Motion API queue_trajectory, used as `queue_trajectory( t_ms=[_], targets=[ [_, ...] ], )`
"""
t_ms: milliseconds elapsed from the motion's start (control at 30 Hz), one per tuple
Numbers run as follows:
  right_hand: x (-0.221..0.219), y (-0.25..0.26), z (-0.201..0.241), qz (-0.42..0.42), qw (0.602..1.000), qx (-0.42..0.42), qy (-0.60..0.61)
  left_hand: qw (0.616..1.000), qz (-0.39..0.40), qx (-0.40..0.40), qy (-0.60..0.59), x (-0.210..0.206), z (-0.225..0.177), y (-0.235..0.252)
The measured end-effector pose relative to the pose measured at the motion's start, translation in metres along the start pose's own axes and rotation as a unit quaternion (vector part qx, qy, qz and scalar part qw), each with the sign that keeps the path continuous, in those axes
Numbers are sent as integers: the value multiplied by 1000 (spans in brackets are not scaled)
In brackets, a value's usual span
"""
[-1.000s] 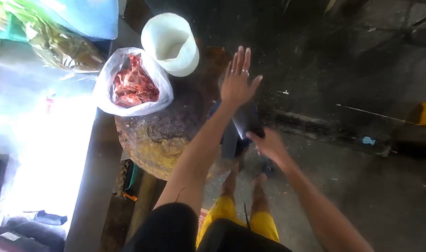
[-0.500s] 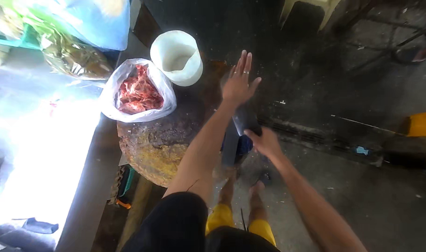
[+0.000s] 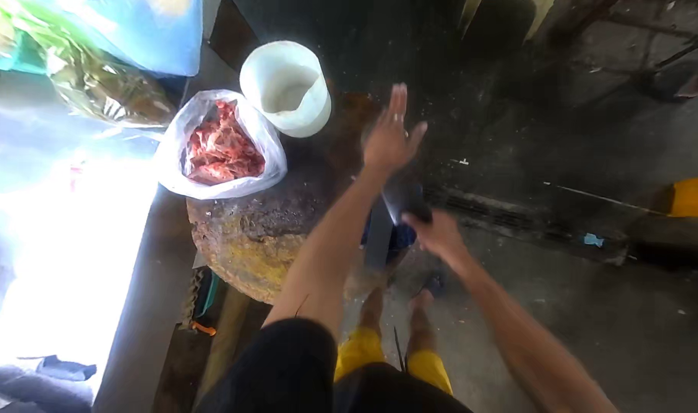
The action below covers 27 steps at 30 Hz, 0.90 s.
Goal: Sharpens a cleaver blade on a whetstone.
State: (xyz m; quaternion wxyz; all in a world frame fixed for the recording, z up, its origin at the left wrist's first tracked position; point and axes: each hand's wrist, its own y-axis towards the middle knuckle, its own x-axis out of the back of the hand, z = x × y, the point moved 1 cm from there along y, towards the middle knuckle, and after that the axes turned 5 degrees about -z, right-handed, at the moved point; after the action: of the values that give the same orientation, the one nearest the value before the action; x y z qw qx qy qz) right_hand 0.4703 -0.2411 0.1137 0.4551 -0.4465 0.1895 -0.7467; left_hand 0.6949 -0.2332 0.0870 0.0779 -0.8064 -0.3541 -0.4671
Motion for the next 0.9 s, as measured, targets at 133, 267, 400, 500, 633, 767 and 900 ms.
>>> queue_trajectory(
  t_ms=[133,267,400,500,633,767,900],
  targets=[
    [-34,-50,-64,4,1000,-17,-21,1000,-3,-4,-5,5,-22,-60],
    [-75,-183,-164,92,993,-56,-44,996,45,70,-24,19,-78,-257],
    [-44,-116,-103,58,996,-39,-48,997,34,42,-53,12,-53,-176],
    [-8,-15,-20,1,1000,-1,-22,999,-7,9,-33,-1,-11,-28],
    [-22,-22,-39,-20,1000,8,-6,999,-24,-3,-21,1,-9,-22],
    [-70,-163,-144,90,994,-54,-45,996,28,74,-33,23,-64,-229],
    [-58,-148,-134,94,992,-51,-62,997,13,62,-48,17,-62,-223]
  ],
)
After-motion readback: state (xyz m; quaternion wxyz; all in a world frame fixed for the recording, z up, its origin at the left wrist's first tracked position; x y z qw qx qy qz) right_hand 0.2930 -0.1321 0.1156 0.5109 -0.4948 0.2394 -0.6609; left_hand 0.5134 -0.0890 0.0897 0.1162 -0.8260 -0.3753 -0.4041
